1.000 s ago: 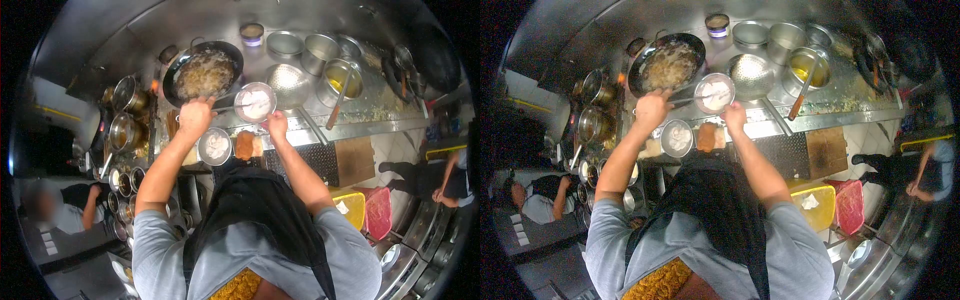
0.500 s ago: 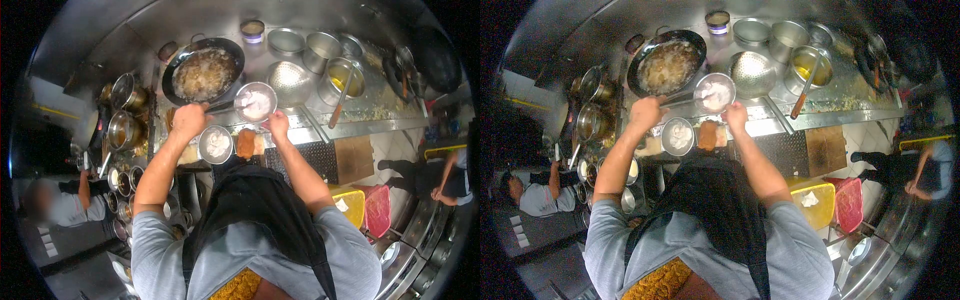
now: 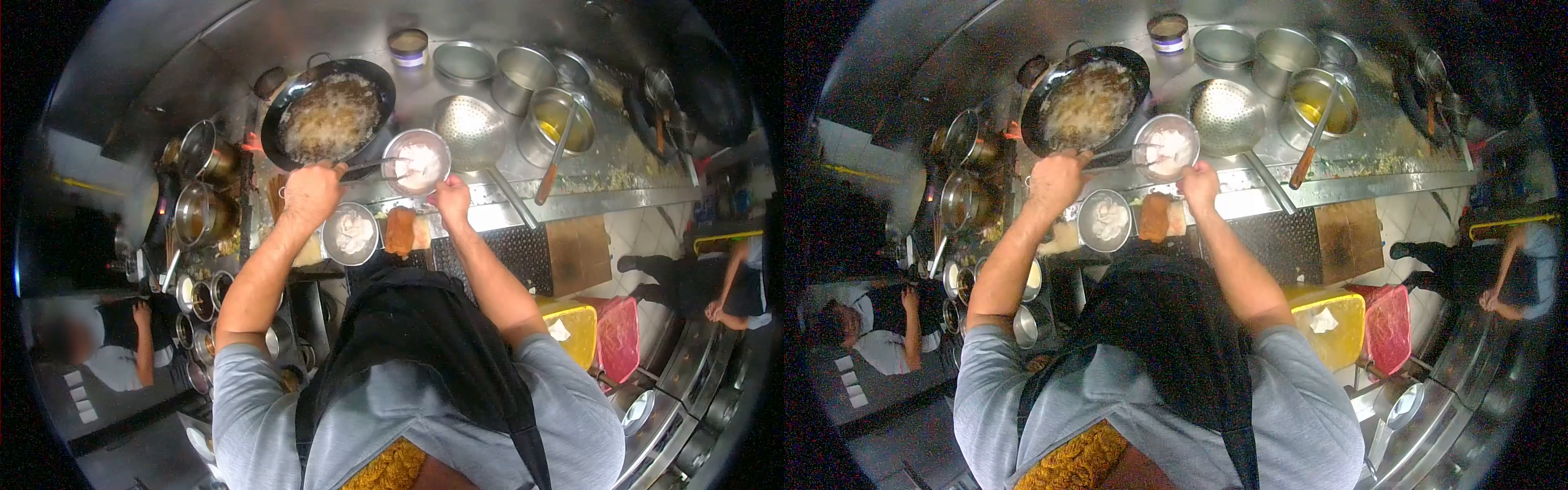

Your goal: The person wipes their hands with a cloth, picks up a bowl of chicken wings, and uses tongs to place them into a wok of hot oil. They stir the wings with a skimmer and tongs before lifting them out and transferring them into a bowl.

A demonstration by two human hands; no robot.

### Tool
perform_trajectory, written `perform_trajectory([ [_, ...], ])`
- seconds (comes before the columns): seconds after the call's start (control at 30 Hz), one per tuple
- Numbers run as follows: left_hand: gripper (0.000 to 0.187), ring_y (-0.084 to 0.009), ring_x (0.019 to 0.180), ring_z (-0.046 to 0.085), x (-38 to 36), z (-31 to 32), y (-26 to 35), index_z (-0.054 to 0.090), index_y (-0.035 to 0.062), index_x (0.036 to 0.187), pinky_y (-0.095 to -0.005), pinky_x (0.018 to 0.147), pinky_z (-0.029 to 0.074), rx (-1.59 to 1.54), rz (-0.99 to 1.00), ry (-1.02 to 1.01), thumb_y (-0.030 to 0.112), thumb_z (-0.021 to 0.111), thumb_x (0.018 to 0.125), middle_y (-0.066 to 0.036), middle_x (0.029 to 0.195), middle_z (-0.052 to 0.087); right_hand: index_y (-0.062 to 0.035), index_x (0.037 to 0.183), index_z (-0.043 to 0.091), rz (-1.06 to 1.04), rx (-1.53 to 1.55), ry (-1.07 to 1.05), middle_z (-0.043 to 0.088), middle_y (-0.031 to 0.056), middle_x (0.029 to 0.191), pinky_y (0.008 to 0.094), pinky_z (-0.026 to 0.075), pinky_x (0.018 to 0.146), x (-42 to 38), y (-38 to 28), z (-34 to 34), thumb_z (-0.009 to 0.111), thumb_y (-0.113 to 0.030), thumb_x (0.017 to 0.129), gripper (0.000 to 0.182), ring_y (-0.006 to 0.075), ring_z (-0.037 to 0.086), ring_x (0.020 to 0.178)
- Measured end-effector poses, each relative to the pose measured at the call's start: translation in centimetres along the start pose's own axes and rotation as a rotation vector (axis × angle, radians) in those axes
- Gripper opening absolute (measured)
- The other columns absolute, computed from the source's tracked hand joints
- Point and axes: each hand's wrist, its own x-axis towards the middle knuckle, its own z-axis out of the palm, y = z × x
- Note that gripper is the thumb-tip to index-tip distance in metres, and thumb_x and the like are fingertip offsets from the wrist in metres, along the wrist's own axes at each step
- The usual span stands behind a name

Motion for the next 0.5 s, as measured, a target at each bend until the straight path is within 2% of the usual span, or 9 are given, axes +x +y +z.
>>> perform_trajectory([
  [0.3, 0.036, -0.0302, 0.082, 0.067, -0.6, -0.4, -1.7, 0.07, 0.0131, 0.107, -0.041, 0.071, 0.054, -0.07, -0.005, 0.063, 0.031, 0.072, 0.077, -0.012, 0.089, 0.067, -0.0016, 0.073, 0.053, 0.002, 0.021, 0.007, 0.058, 0.0076, 0.064, 0.0297, 0.052, 0.047, -0.1, -0.6, 0.2, 0.055, -0.004, 0.084, 0.011, 0.0165, 0.059, 0.051],
  [0.5, 0.035, -0.0306, 0.083, 0.067, -0.9, -1.6, -3.4, 0.07, 0.0149, 0.108, -0.0412, 0.072, 0.054, -0.109, -0.062, 0.088, 0.033, 0.072, 0.078, -0.012, 0.088, 0.069, -0.0034, 0.073, 0.052, 0.066, 0.146, -0.015, 0.058, 0.007, 0.067, 0.0299, 0.054, 0.05, 0.3, -1.1, 1.2, 0.056, -0.004, 0.085, 0.013, 0.0161, 0.06, 0.055],
])
